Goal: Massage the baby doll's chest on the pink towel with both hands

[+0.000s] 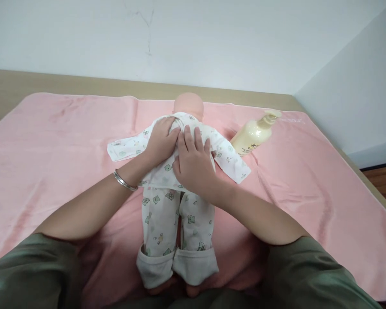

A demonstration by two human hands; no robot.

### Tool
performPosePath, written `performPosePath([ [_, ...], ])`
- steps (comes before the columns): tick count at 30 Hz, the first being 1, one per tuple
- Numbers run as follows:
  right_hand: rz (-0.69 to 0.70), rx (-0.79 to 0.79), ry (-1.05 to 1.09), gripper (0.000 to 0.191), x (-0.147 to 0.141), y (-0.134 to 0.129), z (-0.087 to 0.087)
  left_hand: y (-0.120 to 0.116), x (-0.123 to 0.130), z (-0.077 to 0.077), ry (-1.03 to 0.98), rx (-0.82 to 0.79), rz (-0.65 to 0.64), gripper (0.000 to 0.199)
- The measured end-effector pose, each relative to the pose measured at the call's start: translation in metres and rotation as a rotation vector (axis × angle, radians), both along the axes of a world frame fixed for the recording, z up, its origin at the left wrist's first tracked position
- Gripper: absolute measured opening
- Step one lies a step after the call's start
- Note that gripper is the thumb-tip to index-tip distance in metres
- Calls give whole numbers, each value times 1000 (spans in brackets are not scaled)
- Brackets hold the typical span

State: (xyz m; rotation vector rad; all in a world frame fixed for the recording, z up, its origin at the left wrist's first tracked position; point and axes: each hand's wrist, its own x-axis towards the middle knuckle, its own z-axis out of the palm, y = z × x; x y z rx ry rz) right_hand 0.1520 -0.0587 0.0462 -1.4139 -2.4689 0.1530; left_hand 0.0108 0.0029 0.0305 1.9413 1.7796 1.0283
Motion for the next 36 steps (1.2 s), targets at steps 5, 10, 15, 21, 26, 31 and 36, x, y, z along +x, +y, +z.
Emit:
performPosePath([
  [5,-63,-142,123,68,12,34,2,-21,14,-1,74,27,23,56],
  [10,-119,-157,181,69,20,66,0,-36,24,0,70,29,-45,60],
  [15,-93,-41,91,64,8,27,0,-10,7,3,-8,-57,51,57],
  [21,-58,-127,148,63,13,40,0,-18,14,2,86,-13,67,58],
  [26,-142,-165,231,68,24,79,-2,-43,31,2,123,15,-31,62],
  [31,-126,-39,96,65,15,44,2,-24,15,4,19,-55,7,60],
  [36,-40,40,33,61,13,26,4,-5,4,-5,3,10,60,52],
])
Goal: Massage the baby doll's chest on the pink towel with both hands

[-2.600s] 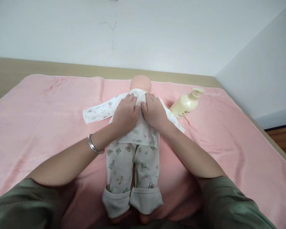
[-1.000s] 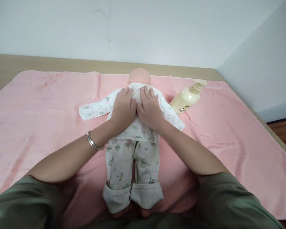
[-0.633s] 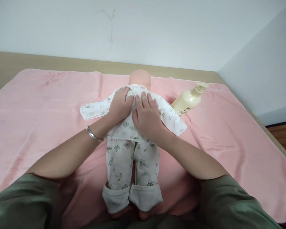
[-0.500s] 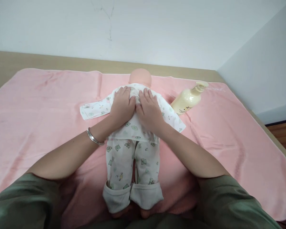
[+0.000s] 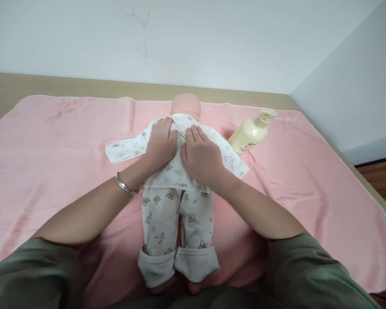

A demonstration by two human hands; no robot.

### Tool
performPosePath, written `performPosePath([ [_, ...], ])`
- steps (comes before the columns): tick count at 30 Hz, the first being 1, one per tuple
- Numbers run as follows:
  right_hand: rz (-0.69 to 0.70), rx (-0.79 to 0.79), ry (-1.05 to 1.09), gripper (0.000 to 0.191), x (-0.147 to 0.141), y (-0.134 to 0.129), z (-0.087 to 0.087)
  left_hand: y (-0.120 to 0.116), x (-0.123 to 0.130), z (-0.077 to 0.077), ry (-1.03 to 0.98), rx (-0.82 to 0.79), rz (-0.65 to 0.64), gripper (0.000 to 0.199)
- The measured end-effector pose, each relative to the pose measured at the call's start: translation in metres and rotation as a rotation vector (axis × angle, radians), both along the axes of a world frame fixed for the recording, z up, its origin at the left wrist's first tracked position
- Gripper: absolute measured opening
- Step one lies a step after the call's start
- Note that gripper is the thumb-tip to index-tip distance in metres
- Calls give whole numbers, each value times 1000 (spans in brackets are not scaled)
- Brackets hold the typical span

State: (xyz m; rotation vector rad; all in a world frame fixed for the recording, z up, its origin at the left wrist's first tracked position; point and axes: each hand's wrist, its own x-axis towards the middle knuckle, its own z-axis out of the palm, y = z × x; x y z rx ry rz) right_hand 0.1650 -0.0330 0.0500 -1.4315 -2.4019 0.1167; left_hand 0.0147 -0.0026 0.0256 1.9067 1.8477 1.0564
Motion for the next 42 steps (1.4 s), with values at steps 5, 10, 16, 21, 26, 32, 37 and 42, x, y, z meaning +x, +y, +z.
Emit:
performPosePath([
  [5,-29,-161,88,66,13,38,3,-26,16,2,183,47,-55,59],
  [10,-66,-139,89,67,10,38,2,-41,25,12,276,11,-79,60],
  [16,-37,-132,57,65,3,-1,4,-14,8,12,216,9,-80,50],
  [21,-33,-176,102,56,9,17,12,-18,12,10,236,25,-66,58],
  [26,-81,-142,117,56,10,43,8,-40,25,9,302,21,-103,64],
  [32,-80,-115,31,64,2,18,4,-21,10,5,238,64,-158,55],
  [37,-17,-103,21,63,-4,-9,4,0,-3,6,125,26,-109,45],
  [42,11,-156,76,57,1,3,8,-6,1,4,-22,73,-12,46],
])
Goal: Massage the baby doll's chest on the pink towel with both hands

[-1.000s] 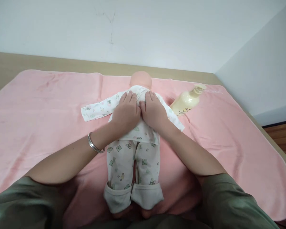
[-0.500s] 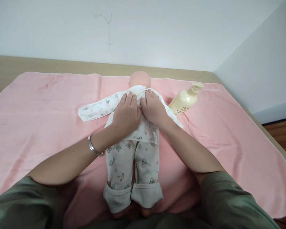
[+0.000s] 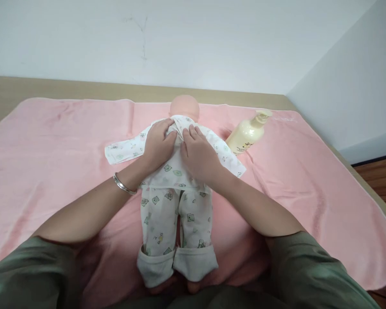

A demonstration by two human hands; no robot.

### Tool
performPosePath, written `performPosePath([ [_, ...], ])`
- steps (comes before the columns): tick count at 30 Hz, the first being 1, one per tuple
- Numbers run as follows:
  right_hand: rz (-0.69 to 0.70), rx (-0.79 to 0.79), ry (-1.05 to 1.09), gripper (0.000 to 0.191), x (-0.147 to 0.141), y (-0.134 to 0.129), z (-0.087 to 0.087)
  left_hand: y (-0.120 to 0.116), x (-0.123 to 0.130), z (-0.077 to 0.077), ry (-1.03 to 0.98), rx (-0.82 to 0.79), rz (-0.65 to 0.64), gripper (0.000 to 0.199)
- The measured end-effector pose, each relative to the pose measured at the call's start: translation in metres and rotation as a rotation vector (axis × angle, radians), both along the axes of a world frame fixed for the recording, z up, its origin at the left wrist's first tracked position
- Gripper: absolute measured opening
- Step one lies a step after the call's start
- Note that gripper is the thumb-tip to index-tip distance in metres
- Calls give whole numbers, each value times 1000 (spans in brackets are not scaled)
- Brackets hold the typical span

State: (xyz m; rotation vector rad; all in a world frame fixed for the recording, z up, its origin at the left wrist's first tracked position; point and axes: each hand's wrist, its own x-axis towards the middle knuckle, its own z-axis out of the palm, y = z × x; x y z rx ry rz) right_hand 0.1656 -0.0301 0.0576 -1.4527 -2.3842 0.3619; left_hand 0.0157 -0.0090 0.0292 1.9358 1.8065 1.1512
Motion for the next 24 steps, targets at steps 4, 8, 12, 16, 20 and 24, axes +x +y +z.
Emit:
performPosePath([
  [4,-19,38,73,46,9,31,0,-22,16,-3,88,81,-24,49],
  [8,-27,60,38,48,10,38,-2,-30,24,-3,110,62,-66,53],
  [12,-5,90,-42,59,1,11,-3,-12,10,1,13,21,8,47],
  [16,29,122,-66,54,-3,-5,-2,2,0,6,12,-19,-24,33],
  [20,35,78,39,43,8,22,2,-12,10,6,174,34,27,40],
  [24,0,42,104,41,16,48,-1,-27,20,2,233,75,-3,47],
])
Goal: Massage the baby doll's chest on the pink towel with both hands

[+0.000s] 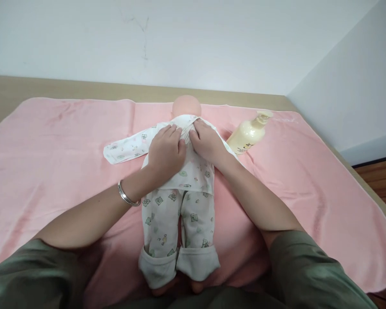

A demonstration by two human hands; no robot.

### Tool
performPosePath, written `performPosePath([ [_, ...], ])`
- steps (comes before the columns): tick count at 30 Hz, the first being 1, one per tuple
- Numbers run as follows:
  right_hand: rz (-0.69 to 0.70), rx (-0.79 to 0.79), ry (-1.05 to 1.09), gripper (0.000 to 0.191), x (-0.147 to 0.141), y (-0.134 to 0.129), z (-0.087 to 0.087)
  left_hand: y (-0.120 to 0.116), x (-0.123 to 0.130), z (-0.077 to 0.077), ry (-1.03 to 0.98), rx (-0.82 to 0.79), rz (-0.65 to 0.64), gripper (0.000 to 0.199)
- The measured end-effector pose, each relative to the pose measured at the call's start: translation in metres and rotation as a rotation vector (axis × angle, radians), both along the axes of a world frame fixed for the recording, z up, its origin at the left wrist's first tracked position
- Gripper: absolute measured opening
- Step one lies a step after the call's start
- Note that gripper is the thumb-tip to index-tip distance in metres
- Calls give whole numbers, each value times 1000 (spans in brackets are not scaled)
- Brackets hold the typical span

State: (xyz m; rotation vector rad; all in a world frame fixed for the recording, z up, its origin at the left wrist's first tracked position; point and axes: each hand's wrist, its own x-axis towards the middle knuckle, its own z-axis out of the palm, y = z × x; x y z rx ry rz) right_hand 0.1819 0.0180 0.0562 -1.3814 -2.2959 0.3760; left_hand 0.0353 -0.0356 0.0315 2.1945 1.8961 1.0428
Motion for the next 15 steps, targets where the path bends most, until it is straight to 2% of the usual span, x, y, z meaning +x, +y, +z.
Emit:
performPosePath([
  [2,-18,36,-31,48,-3,-2,-4,2,-1,-1,-13,-25,6,50],
  [5,-45,78,-95,58,-11,-20,-9,14,-8,-2,-66,-86,39,55],
  [9,-37,53,-93,62,-18,-36,-12,27,-17,-6,-122,-85,47,56],
  [15,-19,-38,65,57,-11,-11,-14,17,-14,-14,-92,115,5,42],
])
